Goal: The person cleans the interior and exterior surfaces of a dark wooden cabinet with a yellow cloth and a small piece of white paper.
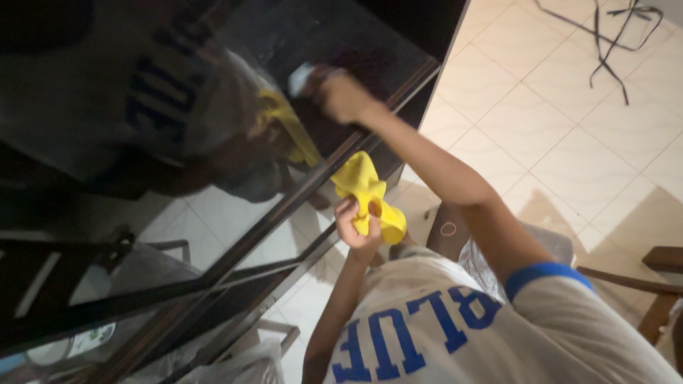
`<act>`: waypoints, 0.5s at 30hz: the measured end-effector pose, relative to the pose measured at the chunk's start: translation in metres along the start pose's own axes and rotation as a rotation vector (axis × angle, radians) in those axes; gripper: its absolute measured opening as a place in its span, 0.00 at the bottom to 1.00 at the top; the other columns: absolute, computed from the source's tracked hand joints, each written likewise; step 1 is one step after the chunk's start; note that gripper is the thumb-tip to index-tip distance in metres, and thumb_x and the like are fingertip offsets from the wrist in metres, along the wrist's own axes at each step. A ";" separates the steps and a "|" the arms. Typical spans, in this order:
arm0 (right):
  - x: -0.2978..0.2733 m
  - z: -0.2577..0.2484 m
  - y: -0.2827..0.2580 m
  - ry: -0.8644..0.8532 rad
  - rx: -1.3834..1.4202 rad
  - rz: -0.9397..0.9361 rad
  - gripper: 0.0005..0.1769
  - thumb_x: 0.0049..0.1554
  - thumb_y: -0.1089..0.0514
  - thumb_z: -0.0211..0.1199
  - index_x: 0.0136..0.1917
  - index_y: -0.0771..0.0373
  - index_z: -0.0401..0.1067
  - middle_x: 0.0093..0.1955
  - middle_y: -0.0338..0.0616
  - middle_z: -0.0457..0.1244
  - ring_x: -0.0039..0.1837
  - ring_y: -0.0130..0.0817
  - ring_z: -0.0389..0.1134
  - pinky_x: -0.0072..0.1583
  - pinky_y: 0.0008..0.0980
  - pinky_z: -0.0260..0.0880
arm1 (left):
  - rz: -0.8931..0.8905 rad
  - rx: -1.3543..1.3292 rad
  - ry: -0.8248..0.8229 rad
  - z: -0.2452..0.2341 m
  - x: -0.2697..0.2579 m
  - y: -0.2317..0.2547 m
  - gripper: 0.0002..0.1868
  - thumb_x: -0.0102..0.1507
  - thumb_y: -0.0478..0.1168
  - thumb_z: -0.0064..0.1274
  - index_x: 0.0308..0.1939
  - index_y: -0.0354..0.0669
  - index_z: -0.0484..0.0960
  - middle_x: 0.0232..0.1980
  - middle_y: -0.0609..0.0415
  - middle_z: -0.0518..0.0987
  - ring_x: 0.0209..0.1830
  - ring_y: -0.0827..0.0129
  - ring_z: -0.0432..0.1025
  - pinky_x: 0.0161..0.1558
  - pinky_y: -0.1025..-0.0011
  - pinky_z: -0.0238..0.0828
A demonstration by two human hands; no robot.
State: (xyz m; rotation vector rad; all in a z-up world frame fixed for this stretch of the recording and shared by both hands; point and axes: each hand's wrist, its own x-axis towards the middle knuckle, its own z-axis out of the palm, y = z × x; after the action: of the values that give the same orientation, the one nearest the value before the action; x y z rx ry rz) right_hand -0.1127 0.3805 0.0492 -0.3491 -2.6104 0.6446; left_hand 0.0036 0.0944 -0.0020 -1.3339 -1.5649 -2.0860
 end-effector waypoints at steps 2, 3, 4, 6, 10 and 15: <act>-0.007 0.049 -0.042 -0.159 0.253 0.026 0.13 0.62 0.58 0.56 0.56 0.61 0.76 0.55 0.56 0.69 0.56 0.48 0.71 0.63 0.41 0.69 | -0.007 0.032 0.037 0.004 0.009 -0.001 0.20 0.66 0.32 0.61 0.59 0.36 0.70 0.58 0.41 0.74 0.58 0.52 0.72 0.63 0.57 0.71; -0.001 0.052 -0.049 -0.233 0.372 0.032 0.13 0.63 0.54 0.56 0.56 0.60 0.75 0.55 0.55 0.69 0.55 0.47 0.72 0.63 0.39 0.69 | 0.027 0.005 0.067 0.006 0.020 -0.002 0.21 0.65 0.35 0.59 0.59 0.37 0.70 0.57 0.42 0.74 0.57 0.53 0.72 0.63 0.58 0.71; 0.000 0.047 -0.047 -0.187 0.228 -0.065 0.13 0.59 0.55 0.56 0.52 0.61 0.77 0.54 0.55 0.70 0.58 0.47 0.71 0.66 0.41 0.67 | 0.046 -0.018 0.093 0.005 0.026 0.004 0.21 0.64 0.37 0.58 0.59 0.37 0.70 0.57 0.43 0.74 0.57 0.54 0.71 0.63 0.58 0.71; 0.003 0.022 -0.032 -0.097 -0.057 -0.254 0.12 0.52 0.57 0.58 0.46 0.63 0.79 0.52 0.54 0.70 0.63 0.49 0.69 0.70 0.46 0.64 | 0.141 0.006 0.085 0.000 0.041 0.020 0.21 0.64 0.40 0.57 0.58 0.37 0.70 0.56 0.45 0.73 0.57 0.53 0.71 0.63 0.56 0.70; 0.023 -0.038 0.005 0.433 -0.537 -0.414 0.26 0.50 0.61 0.56 0.60 0.69 0.80 0.66 0.55 0.67 0.72 0.50 0.63 0.71 0.42 0.59 | 0.430 0.248 -0.081 -0.001 0.084 0.033 0.15 0.67 0.37 0.60 0.56 0.39 0.77 0.58 0.47 0.74 0.58 0.52 0.72 0.64 0.51 0.69; 0.010 -0.027 -0.026 -0.321 0.045 -0.077 0.27 0.73 0.47 0.46 0.65 0.72 0.74 0.73 0.61 0.63 0.75 0.53 0.61 0.76 0.45 0.56 | 0.421 0.710 -0.354 0.025 0.114 0.017 0.20 0.63 0.37 0.61 0.60 0.46 0.84 0.60 0.51 0.77 0.61 0.56 0.72 0.64 0.56 0.68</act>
State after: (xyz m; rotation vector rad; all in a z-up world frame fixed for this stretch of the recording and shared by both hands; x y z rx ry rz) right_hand -0.1126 0.3720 0.0867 -0.1387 -2.8885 0.7880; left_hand -0.0374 0.1460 0.0955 -1.5922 -1.7153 -0.9442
